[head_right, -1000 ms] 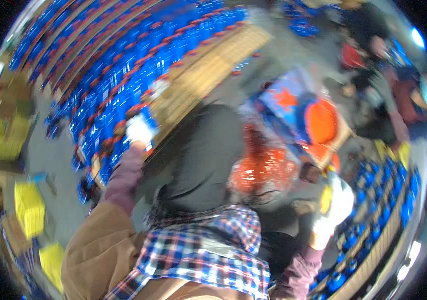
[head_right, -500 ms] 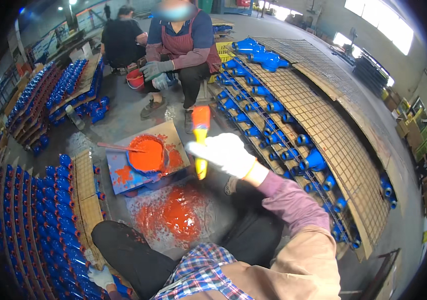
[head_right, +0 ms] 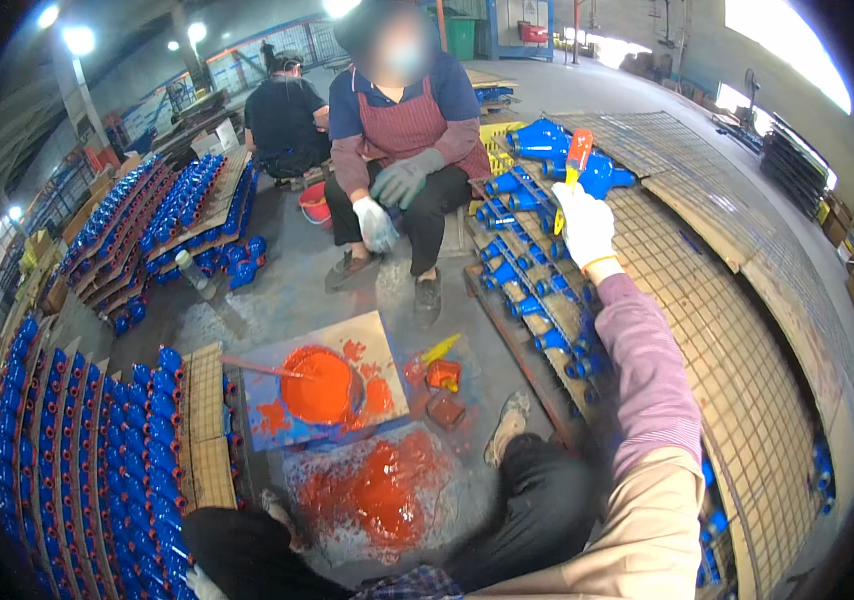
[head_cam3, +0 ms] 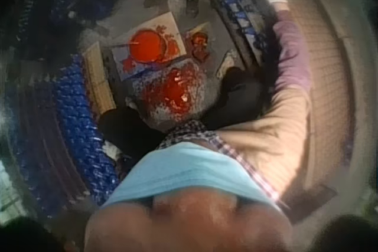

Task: Apply red paint and sealant to blue industrial parts using a brush and spray can.

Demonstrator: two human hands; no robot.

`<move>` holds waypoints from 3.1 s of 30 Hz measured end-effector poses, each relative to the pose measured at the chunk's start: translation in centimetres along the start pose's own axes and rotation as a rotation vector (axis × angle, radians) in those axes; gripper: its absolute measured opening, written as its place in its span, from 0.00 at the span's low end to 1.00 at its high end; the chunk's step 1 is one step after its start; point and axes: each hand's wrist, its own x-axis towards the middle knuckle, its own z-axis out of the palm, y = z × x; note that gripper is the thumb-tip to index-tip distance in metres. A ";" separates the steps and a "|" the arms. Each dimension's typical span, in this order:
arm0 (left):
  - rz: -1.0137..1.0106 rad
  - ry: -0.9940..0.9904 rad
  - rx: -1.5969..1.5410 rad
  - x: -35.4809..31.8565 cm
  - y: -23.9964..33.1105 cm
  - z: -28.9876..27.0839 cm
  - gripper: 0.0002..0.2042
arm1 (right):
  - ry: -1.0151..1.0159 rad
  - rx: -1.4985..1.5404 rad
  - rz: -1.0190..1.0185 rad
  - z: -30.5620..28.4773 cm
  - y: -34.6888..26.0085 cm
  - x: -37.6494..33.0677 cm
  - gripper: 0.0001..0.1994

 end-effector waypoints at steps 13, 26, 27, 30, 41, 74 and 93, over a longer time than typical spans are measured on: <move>0.162 0.030 0.106 9.6 12.2 -2.9 0.16 | -0.121 -0.016 0.020 9.9 2.5 8.1 0.13; 0.255 0.206 -0.063 11.8 17.2 -6.4 0.16 | -0.401 -0.003 -0.243 0.7 1.2 4.6 0.22; 0.255 0.236 -0.080 11.5 16.8 -6.8 0.16 | -0.425 0.196 -0.076 -1.2 0.3 3.7 0.18; 0.248 0.324 -0.130 10.3 14.7 -9.2 0.17 | -0.499 0.646 0.313 -6.7 -3.7 1.8 0.16; 0.528 0.280 -1.438 8.1 19.5 -30.6 0.16 | -0.059 1.343 -0.167 -26.4 -19.1 -2.4 0.14; -0.503 -1.835 -2.581 3.2 26.3 -27.9 0.50 | -0.657 1.598 0.772 -11.4 -37.1 -13.8 0.16; -0.019 -1.210 -2.758 8.5 22.9 -28.1 0.29 | -0.450 1.079 0.303 -4.5 -42.5 -15.0 0.16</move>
